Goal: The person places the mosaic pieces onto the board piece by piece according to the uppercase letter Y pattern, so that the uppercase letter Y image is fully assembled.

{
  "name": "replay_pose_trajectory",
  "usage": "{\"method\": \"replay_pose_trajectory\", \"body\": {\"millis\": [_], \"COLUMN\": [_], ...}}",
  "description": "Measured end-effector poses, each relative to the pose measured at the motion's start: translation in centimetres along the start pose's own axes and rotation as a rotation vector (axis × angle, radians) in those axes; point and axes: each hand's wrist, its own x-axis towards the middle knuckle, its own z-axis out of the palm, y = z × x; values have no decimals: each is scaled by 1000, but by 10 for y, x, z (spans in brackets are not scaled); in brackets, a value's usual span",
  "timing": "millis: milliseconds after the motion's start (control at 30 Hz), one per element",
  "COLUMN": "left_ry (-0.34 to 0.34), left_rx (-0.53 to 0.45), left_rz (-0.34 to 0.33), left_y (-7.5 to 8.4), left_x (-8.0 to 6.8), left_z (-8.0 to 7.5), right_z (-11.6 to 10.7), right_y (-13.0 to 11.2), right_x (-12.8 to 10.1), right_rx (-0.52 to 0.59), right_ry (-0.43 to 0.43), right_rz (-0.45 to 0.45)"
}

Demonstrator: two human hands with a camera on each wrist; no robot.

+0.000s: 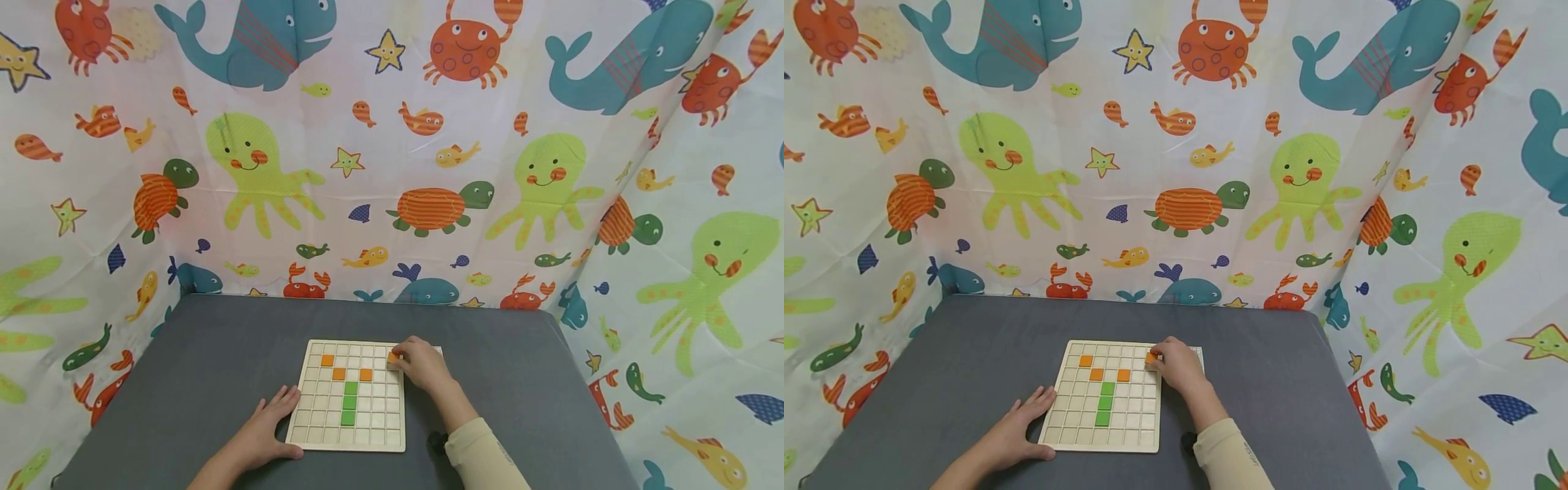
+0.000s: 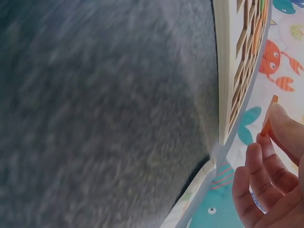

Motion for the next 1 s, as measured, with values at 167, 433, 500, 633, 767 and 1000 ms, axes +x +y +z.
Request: {"method": "replay_pose_trajectory", "body": {"millis": [167,433,500,633,767,1000], "left_ry": [-6,8,8,7,3,2], "left_rx": [6,-6,-6,-2,1,1], "left_rz": [-5,-7,-7,-14,-17,-30], "left_y": [-1,0,1,2,2,2], "left_x": [2,-1,-1,0,1,1], "left_z": [0,0,1,1,1,1], "right_z": [6,17,18,19,20,17], "right_y": [-4,-9,-10,-12,-14,-25], "right_x": [6,14,14,16,17,15], "right_rx": [16,-11,-15,-16,-22,-61], "right_ry": [-27,-53,-60,-77,-94,-108], "right_rz": [-17,-20,-16,-19,-12,8]}}
